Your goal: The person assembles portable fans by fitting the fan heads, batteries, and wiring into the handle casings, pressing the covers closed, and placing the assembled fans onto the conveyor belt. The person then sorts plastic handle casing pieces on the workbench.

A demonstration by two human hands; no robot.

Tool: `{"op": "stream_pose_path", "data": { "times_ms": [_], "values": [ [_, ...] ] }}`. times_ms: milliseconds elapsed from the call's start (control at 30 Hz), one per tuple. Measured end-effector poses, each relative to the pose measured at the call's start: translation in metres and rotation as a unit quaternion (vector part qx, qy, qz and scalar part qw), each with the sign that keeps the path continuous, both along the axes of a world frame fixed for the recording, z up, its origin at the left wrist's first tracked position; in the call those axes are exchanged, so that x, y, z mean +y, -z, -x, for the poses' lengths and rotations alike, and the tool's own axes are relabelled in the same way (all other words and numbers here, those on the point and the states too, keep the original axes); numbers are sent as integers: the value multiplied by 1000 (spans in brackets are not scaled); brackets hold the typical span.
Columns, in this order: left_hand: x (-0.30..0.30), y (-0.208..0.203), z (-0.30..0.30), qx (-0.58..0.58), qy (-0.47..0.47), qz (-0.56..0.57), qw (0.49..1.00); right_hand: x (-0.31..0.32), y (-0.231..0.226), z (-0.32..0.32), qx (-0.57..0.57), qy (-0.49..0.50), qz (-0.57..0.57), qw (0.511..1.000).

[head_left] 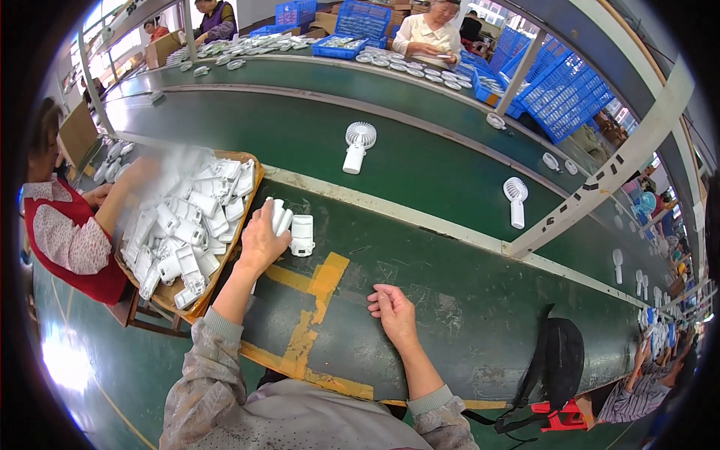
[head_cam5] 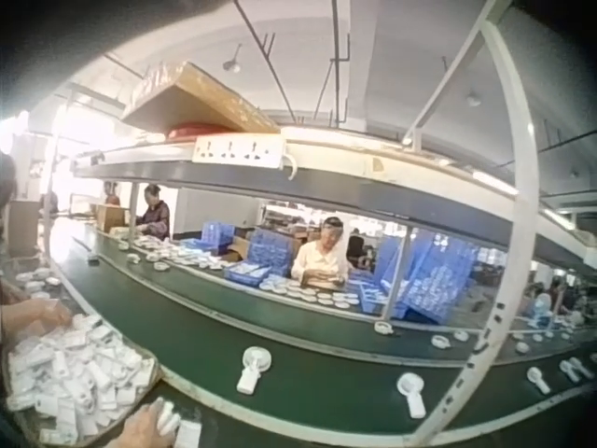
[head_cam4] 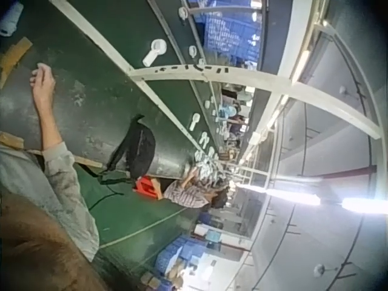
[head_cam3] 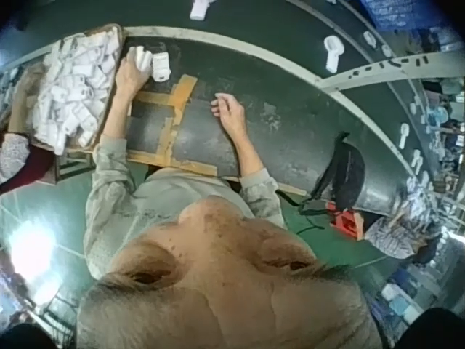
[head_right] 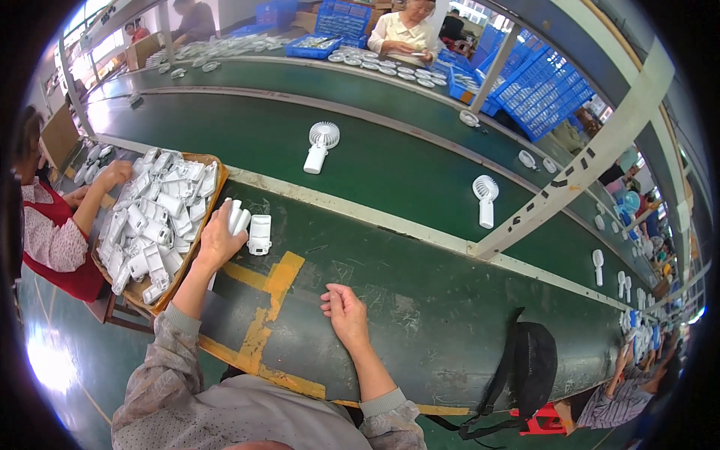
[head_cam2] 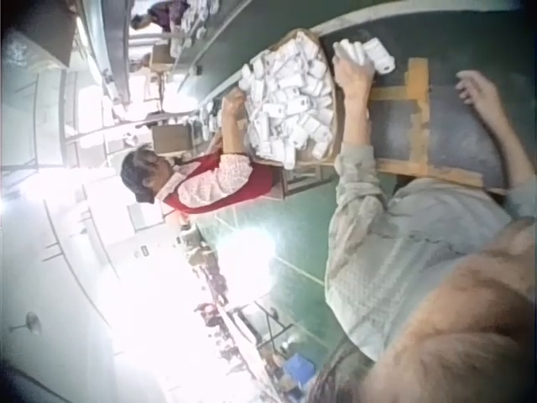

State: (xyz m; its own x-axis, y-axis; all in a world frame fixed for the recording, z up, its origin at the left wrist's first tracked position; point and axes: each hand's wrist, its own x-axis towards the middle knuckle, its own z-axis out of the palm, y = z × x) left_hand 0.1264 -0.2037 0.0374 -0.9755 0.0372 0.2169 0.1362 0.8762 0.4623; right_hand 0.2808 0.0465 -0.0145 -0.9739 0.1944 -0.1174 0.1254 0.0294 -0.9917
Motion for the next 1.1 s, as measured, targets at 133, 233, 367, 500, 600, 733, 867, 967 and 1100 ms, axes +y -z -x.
{"op": "stream_pose_path", "data": {
  "times_ms": [133, 233, 367, 500, 600, 733, 867, 967, 1100],
  "values": [
    [6, -22, -13, 74, 55, -85, 992, 0, -1, 0, -4, 1, -2, 1000],
    [22, -29, -35, 43, 149, -148, 977, 2, -3, 0, -2, -6, -11, 1000],
    [56, -27, -78, -125, 265, -186, 938, 3, -3, 1, 20, -24, 43, 999],
    [79, -21, -96, -86, 342, -121, 928, 3, -2, 2, 97, -92, 107, 985],
    [90, -21, -97, -94, 358, -99, 924, -2, 7, 0, 90, -86, 147, 981],
    [93, -23, -94, -116, 388, -56, 913, 1, 4, -2, 62, -53, 144, 986],
    [94, -8, -86, -101, 396, -128, 904, 7, 1, 1, 10, -1, 95, 995],
    [88, 19, -72, -194, 355, -295, 865, 3, -7, 3, -32, 29, 46, 998],
    [88, 10, -58, -206, 282, -418, 839, 7, -14, 6, -65, 49, -15, 997]
  ]
}}
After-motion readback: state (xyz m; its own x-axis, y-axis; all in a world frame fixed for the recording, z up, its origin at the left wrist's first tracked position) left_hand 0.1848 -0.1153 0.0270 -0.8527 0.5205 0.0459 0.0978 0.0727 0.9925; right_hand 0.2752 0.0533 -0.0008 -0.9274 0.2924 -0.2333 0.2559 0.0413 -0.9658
